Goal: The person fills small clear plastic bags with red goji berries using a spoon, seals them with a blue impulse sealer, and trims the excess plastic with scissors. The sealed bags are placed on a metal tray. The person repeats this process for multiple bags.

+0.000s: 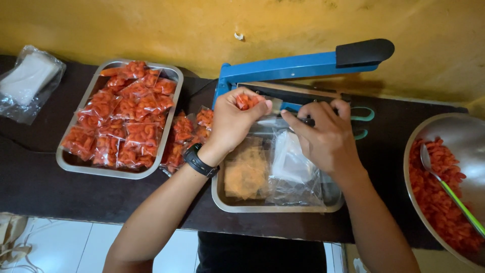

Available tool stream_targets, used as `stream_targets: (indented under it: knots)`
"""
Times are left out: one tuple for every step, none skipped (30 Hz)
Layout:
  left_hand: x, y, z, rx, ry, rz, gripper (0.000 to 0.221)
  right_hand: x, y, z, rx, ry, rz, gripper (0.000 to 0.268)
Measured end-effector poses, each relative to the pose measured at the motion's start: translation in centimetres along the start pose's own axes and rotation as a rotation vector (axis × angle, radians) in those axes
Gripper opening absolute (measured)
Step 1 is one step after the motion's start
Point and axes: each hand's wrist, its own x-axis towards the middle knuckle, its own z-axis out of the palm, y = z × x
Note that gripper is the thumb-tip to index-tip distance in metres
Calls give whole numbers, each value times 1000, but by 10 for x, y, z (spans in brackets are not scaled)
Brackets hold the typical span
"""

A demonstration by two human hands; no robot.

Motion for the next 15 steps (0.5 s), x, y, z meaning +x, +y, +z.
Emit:
stream_targets:
  knots:
    - [-1,-1,0,0,-1,-1,6,0,0,-1,0,-1,1,23]
    - [-1,-1,1,4,-14,11,7,0,0,-1,14,-1,5,23]
    - [-1,-1,1,8,-26,24,7,0,0,-2,29,-1,9,23]
    - [-1,1,1,9,-28,25,7,-1,3,-1,28,0,10,23]
    - [-1,2,2,-27,-21,53,7,-1,6,-1,85,16,47,25]
    - [-1,4,2,-64,-15,83,9,-2,9,-1,141,33,84,28]
    - [0,3,0,-64,-16,85,9,-1,9,-3,139,35,84,28]
    - [2,2,-2,-148,-4,36,13,1,8,-5,222,68,136,29]
    - [3,2,-4,-232,9,-14,18,3,8,-7,305,102,188,31]
    - [6,-7,-5,-233,9,-8,18,3,5,-5,303,105,183,31]
    - [10,-16,-6,-266,17,-59,16,3,3,-4,362,130,255,33]
    - [13,-26,-8,-297,25,-111,17,2,0,-2,423,153,327,36]
    - [12,-27,-6,-298,26,-106,17,2,-4,0,423,156,323,36]
    - [11,-28,-5,-280,25,-107,21,2,-8,1,405,152,325,34]
    - [10,-29,-4,-262,25,-108,26,1,-12,3,386,149,326,32]
